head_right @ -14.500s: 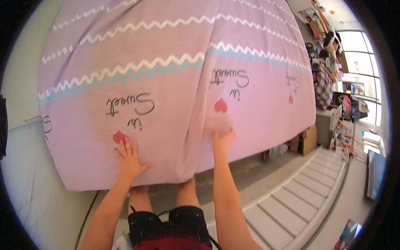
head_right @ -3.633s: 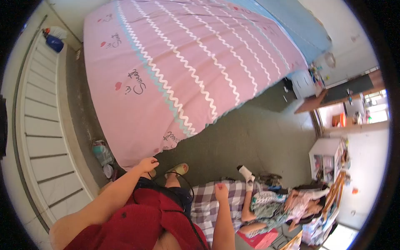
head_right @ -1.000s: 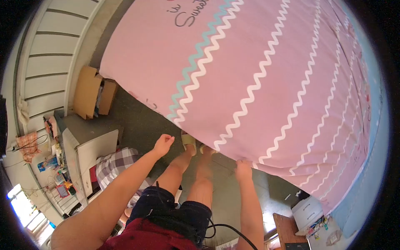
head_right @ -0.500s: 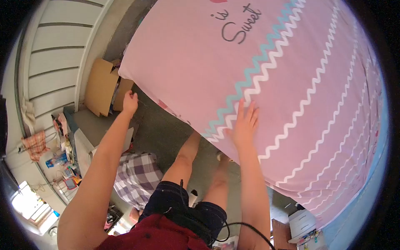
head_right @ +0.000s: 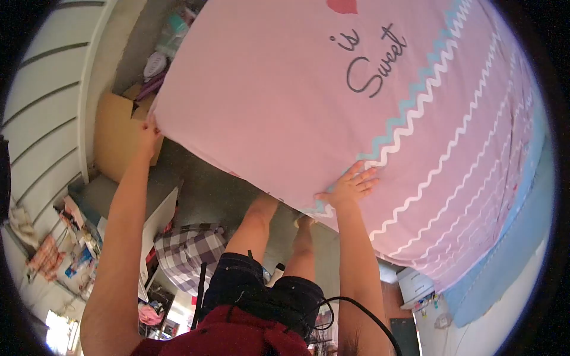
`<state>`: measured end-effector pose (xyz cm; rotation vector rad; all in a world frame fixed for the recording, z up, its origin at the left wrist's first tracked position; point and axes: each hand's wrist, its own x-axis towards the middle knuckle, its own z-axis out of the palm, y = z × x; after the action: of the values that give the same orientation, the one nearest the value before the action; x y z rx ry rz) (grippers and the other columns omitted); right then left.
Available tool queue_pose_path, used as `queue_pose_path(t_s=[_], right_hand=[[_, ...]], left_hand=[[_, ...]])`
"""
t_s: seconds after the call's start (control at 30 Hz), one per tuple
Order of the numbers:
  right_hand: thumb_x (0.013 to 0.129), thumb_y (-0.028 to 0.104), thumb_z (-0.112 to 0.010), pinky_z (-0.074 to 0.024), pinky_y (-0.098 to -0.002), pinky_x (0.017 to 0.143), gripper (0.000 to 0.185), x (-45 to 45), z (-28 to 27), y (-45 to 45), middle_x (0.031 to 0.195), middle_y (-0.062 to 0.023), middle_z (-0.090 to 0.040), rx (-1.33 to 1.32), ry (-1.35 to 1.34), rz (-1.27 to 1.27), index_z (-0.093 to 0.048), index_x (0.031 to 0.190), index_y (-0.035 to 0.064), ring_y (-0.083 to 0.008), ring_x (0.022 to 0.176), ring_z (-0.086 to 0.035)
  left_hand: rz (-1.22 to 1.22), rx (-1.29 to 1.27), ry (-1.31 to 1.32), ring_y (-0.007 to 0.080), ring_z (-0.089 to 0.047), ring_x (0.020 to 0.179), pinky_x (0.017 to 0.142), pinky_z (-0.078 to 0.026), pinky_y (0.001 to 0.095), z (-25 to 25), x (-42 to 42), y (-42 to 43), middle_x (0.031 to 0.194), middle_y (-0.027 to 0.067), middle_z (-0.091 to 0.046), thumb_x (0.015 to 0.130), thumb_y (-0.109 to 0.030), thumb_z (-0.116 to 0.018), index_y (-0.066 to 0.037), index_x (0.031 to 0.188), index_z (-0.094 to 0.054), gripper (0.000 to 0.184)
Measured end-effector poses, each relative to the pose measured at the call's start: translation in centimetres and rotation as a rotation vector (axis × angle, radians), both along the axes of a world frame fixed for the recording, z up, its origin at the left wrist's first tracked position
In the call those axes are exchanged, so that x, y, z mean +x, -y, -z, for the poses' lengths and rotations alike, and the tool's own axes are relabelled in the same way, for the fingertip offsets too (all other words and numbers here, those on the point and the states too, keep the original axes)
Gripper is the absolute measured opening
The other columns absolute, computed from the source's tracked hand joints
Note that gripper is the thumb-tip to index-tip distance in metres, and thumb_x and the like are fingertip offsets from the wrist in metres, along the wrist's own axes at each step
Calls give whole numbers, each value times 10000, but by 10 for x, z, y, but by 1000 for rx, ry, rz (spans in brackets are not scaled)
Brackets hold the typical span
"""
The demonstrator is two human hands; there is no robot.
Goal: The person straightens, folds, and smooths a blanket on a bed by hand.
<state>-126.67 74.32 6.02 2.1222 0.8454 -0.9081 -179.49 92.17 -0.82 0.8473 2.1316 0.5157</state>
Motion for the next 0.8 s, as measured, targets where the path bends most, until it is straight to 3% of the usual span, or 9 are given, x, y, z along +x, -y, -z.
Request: queue_pose_path(t_s=[0.1, 0.27, 0.37, 0.43, 0.5, 0.53, 0.57, 0.67, 0.8], right_hand=[[479, 453, -886, -125, -598, 1064, 1511, 8, -7, 10, 1425, -395, 123, 67, 0, -31, 224, 1397, -4, -564, 1331, 35], [456, 436, -893, -212, -569, 1058, 1453, 45, -20, 33, 1453, -365, 6, 601, -138, -78, 87, 1445, 21, -559, 1332, -43], [459, 432, -890, -178, -622, 1050, 1438, 65, -12, 23, 1474, -327, 46, 431, -20, 123, 86, 1462, 101, -545, 1343, -10], [450, 437, -889, -178, -657, 1029, 1439, 65, 6, 8, 1475, -319, 98, 307, -21, 218, 73, 1463, 92, -551, 1340, 39], [426, 464, -895, -154, -690, 1006, 1511, 71, 10, 5, 1453, -337, 165, 274, -96, 241, 150, 1443, 72, -557, 1327, 109], [420, 484, -890, -146, -698, 1001, 1516, 73, 13, 9, 1450, -337, 174, 318, -139, 218, 151, 1444, 72, -559, 1321, 129], [415, 504, -884, -139, -705, 996, 1523, 79, 8, 22, 1447, -338, 184, 345, -158, 210, 151, 1444, 73, -560, 1316, 149], [528, 480, -844, -105, -727, 983, 1403, 84, 19, 36, 1458, -325, 173, 369, -150, 286, 137, 1452, 90, -568, 1313, 145], [708, 413, -703, -64, -736, 981, 1125, 62, 59, 43, 1480, -295, 138, 744, 49, 261, 68, 1473, 122, -581, 1316, 106]], left_hand=[[48, -24, -100, 150, -558, 738, 648, -462, 262, -12, -1, -10, 766, 68, -566, 902, -377, -584, 17, 1019, -533, 414], [76, 14, -128, 212, -589, 784, 705, -499, 320, 24, -27, -14, 905, 124, -575, 901, -255, -566, 41, 1057, -521, 337], [281, -27, -377, 286, -583, 840, 739, -499, 390, -8, 76, -24, 1010, 177, -552, 862, -206, -584, 74, 1120, -477, 396], [879, 626, -854, 356, -552, 990, 834, -458, 455, -7, 164, -10, 1157, 243, -514, 798, -220, -636, 71, 1222, -444, 549], [1052, 449, -357, 405, -223, 1345, 1077, -199, 529, -33, 282, 39, 1437, 279, -241, 719, -356, -702, -37, 1399, -302, 851], [1350, 446, -315, 408, -126, 1377, 1088, -100, 581, -43, 333, 64, 1479, 255, -164, 670, -445, -723, -58, 1424, -257, 968], [1658, 161, -292, 406, -89, 1392, 1063, -79, 630, -84, 419, 105, 1498, 251, -115, 591, -534, -748, -88, 1450, -215, 1105], [1759, 75, -206, 437, 8, 1393, 1036, -44, 670, -88, 478, 146, 1506, 267, -22, 466, -587, -791, -108, 1474, -147, 1288], [1885, -197, -528, 490, 136, 1360, 1009, 0, 695, -75, 502, 179, 1484, 292, 129, 348, -594, -828, -122, 1485, -26, 1469]])
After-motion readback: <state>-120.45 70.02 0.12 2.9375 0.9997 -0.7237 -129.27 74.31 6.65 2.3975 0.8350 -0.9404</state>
